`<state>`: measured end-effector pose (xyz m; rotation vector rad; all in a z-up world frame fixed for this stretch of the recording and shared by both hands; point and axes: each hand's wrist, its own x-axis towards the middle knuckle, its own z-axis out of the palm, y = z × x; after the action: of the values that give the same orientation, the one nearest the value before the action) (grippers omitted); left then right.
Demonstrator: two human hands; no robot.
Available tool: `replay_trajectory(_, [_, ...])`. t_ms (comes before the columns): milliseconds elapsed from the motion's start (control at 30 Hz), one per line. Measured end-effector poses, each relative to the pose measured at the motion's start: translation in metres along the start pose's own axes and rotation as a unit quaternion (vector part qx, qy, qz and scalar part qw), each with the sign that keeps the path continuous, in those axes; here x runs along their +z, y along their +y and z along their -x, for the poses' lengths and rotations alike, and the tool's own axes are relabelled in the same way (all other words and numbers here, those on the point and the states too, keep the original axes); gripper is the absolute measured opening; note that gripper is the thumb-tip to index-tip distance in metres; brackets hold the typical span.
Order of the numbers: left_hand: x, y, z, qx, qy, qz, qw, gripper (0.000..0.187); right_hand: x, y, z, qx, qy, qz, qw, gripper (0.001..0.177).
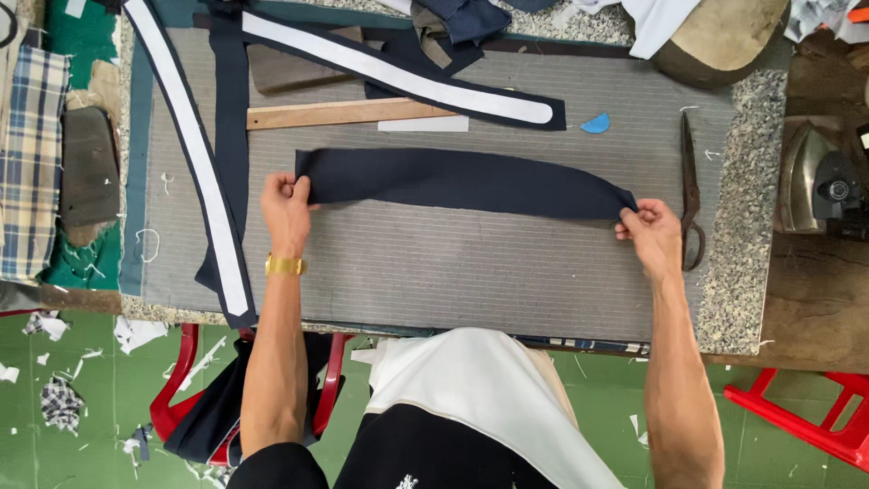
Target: The person uses shears to cut a dark fabric piece along white paper templates placed on a cutting table. They repeatedly trim the edges, reposition the fabric, and separate the cut strips from the main piece.
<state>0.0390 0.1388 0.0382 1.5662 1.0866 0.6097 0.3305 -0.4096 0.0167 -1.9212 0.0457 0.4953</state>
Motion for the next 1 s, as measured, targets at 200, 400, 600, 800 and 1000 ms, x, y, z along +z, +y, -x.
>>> replay_trajectory(200, [-0.036, -0.015, 0.016, -0.014, -0.04, -0.017, 0.999, 0.014, -0.018, 0.008, 0.036, 0.006, -0.014, -0.022, 1.0, 0.025])
replay_trajectory(400, [-0.048, -0.055, 0.028, -0.055, -0.044, -0.114, 0.991, 0.02, -0.01, 0.015, 0.071, 0.031, 0.066, 0.245, 0.967, 0.04])
replay_trajectory(600, [-0.049, -0.055, 0.015, 0.043, -0.014, -0.23, 0.972, 0.031, 0.057, -0.043, 0.027, -0.274, 0.117, 0.297, 0.907, 0.023])
replay_trajectory(800, [-0.041, -0.001, 0.04, 0.204, 0.021, -0.416, 0.886, 0.039, 0.145, -0.119, -0.038, -0.328, 0.018, 0.323, 0.888, 0.03])
replay_trajectory(1000, [-0.037, -0.006, 0.078, 0.258, 0.012, -0.368, 0.893, 0.028, 0.192, -0.096, -0.125, -0.336, 0.009, 0.426, 0.84, 0.05])
